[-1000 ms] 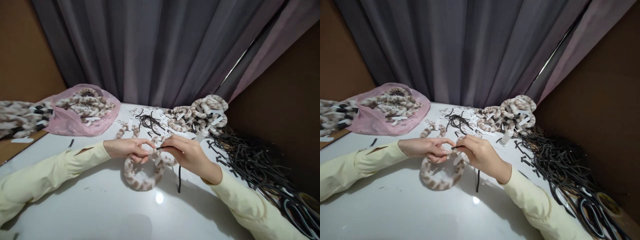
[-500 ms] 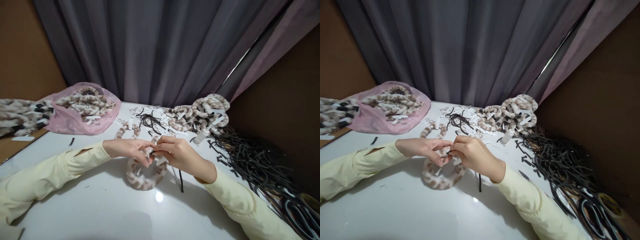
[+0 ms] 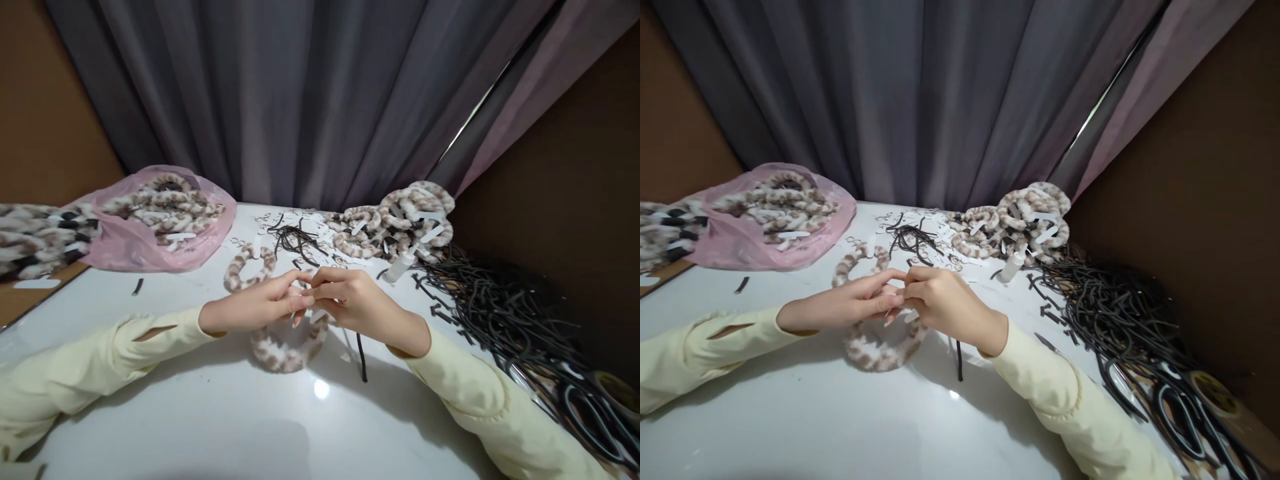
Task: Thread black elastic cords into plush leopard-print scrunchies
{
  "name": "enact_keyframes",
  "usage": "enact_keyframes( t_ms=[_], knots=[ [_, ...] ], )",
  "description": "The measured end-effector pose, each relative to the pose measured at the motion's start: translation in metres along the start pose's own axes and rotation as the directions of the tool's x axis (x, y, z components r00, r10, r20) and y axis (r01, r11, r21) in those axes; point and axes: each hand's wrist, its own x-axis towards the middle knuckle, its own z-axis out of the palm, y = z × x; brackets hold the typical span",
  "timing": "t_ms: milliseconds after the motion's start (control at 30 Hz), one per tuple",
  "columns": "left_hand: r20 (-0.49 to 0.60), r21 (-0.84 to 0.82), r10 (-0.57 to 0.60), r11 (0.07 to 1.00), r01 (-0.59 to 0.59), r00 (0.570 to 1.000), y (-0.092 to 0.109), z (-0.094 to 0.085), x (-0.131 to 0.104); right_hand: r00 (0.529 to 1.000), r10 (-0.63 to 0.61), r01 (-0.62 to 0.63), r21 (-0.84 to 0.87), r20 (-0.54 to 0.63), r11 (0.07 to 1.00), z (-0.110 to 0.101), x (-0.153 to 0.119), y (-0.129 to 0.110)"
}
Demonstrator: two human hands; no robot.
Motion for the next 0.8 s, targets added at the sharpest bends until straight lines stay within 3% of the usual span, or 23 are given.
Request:
enact_keyframes(
  t_ms=[133, 233, 467, 633, 800],
  knots=[
    [-0.121, 0.266, 0.14, 0.958, -0.104, 0.983, -0.007, 0.007, 0.0, 1.0, -0.023, 0.023, 0.027, 0.001, 0.999, -0.004, 0.0, 0.0],
    [-0.162, 0.357, 0.201, 0.925, -0.133, 0.966, -0.012, 0.01, 0.0, 0.999, -0.019, 0.019, 0.001, 0.049, 1.0, -0.011, 0.001, -0.002],
    [-0.178, 0.364, 0.229, 0.919, -0.153, 0.957, -0.012, 0.011, -0.002, 0.991, -0.074, 0.095, -0.186, 0.114, 0.978, -0.028, 0.0, -0.005],
    [-0.123, 0.384, 0.229, 0.908, -0.167, 0.966, -0.012, 0.011, -0.002, 0.97, -0.195, 0.239, -0.409, 0.147, 0.881, -0.033, -0.001, -0.005],
    [-0.1, 0.377, 0.306, 0.892, -0.249, 0.947, -0.018, 0.011, -0.001, 0.957, -0.209, 0.285, -0.504, 0.202, 0.816, -0.027, 0.002, -0.005]
  ],
)
